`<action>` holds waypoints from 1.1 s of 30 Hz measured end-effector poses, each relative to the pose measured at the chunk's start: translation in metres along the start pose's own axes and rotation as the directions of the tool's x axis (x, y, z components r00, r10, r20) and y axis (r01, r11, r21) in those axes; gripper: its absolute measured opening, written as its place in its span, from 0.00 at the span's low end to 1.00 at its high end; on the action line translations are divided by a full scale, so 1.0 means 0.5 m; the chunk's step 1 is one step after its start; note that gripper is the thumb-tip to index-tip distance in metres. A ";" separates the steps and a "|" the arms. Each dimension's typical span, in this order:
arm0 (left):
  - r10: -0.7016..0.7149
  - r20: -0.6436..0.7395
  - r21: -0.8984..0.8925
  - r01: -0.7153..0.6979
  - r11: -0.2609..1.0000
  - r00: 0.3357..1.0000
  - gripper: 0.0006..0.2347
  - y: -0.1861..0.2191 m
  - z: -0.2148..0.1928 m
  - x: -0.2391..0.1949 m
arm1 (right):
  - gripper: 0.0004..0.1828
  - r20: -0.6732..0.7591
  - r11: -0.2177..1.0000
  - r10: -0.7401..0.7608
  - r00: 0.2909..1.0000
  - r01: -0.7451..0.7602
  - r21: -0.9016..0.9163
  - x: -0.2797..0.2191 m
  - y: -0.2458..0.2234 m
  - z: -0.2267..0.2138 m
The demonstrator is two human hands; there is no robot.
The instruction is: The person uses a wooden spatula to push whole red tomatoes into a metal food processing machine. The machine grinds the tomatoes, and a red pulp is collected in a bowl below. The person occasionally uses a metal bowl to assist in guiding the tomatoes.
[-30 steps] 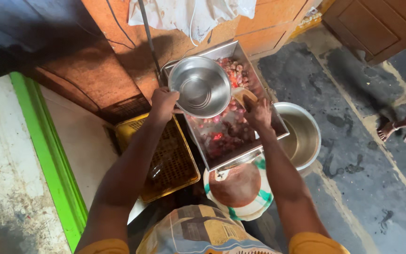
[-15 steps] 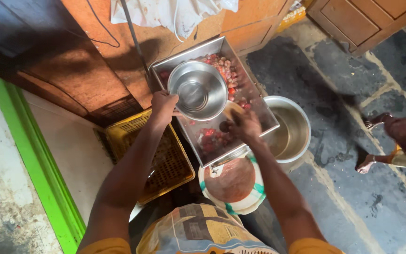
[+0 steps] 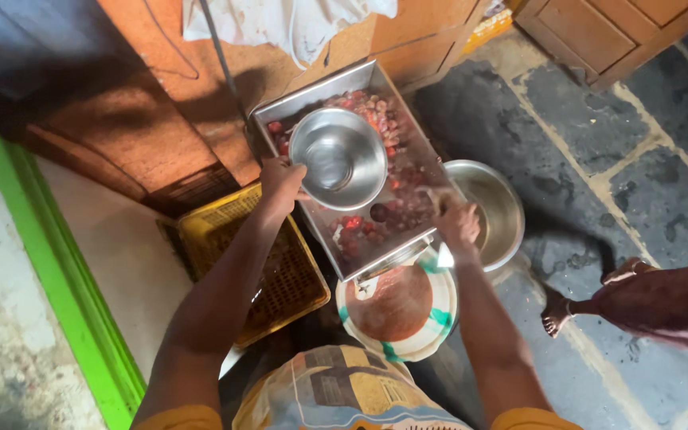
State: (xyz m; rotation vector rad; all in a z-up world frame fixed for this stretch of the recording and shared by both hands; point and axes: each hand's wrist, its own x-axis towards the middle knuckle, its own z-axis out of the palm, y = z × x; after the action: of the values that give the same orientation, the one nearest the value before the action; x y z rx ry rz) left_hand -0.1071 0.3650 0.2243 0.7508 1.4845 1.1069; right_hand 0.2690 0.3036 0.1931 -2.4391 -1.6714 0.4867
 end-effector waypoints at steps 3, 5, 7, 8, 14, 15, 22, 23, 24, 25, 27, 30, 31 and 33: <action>-0.009 -0.017 0.018 0.009 1.000 1.000 0.11 0.000 0.013 -0.002 | 0.30 0.047 0.999 0.037 0.998 -0.036 -0.003 -0.042 -0.024 0.028; 0.069 0.011 -0.007 -0.069 0.998 0.998 0.10 -0.004 0.024 -0.007 | 0.34 0.085 0.999 0.028 0.996 -0.029 0.013 -0.066 -0.025 0.024; 0.103 0.005 0.008 -0.103 0.995 0.995 0.10 -0.010 0.030 -0.010 | 0.33 0.087 0.993 0.085 0.993 -0.091 0.074 -0.088 -0.011 0.006; 0.101 -0.009 0.037 -0.100 0.994 0.995 0.11 -0.013 0.038 -0.009 | 0.32 0.088 0.986 0.117 0.989 -0.126 0.106 -0.098 0.001 -0.006; 0.183 0.004 0.127 -0.182 0.975 0.983 0.10 -0.045 0.061 0.009 | 0.40 -0.178 0.979 0.099 0.979 -0.064 0.195 -0.160 0.095 -0.049; 0.202 0.009 0.140 -0.202 0.969 0.979 0.10 -0.051 0.062 0.013 | 0.40 -0.182 0.972 0.122 0.976 -0.080 0.220 -0.171 0.107 -0.049; -0.026 0.076 0.003 0.026 1.000 0.997 0.13 -0.054 0.040 0.037 | 0.39 -0.171 0.984 0.071 0.983 -0.040 0.175 -0.178 0.108 -0.050; -0.005 0.099 -0.035 0.008 0.999 0.995 0.13 -0.053 0.033 0.035 | 0.39 -0.179 0.991 0.016 0.984 0.008 0.131 -0.178 0.097 -0.048; 0.022 0.119 -0.073 -0.013 0.997 0.993 0.13 -0.048 0.026 0.034 | 0.37 -0.138 0.994 -0.021 0.990 0.036 0.103 -0.174 0.083 -0.044; 0.008 0.106 -0.065 -0.001 0.998 0.994 0.13 -0.043 0.019 0.032 | 0.36 -0.096 0.995 -0.058 0.994 0.065 0.075 -0.172 0.067 -0.038; -0.022 0.080 -0.053 0.026 0.998 0.997 0.12 -0.033 0.010 0.027 | 0.35 -0.009 0.990 -0.122 0.992 0.121 -0.069 -0.171 0.033 -0.018; -0.002 0.016 -0.021 0.002 1.000 1.000 0.11 -0.022 -0.007 0.017 | 0.32 0.086 0.941 -0.172 0.981 0.190 -0.279 -0.167 -0.020 0.025; -0.005 0.011 -0.012 0.005 1.000 1.000 0.11 -0.020 -0.014 0.013 | 0.30 0.086 0.945 -0.178 0.980 0.195 -0.263 -0.163 -0.035 0.037; -0.005 0.003 0.005 0.005 1.000 1.000 0.11 -0.013 -0.027 0.014 | 0.26 0.062 0.964 -0.170 0.983 0.179 -0.196 -0.141 -0.055 0.048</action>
State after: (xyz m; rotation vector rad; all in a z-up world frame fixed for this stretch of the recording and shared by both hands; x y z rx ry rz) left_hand -0.1211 0.3658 0.2152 0.7517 1.4861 1.0980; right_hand 0.2133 0.2469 0.1918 -2.3973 -2.0239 0.3667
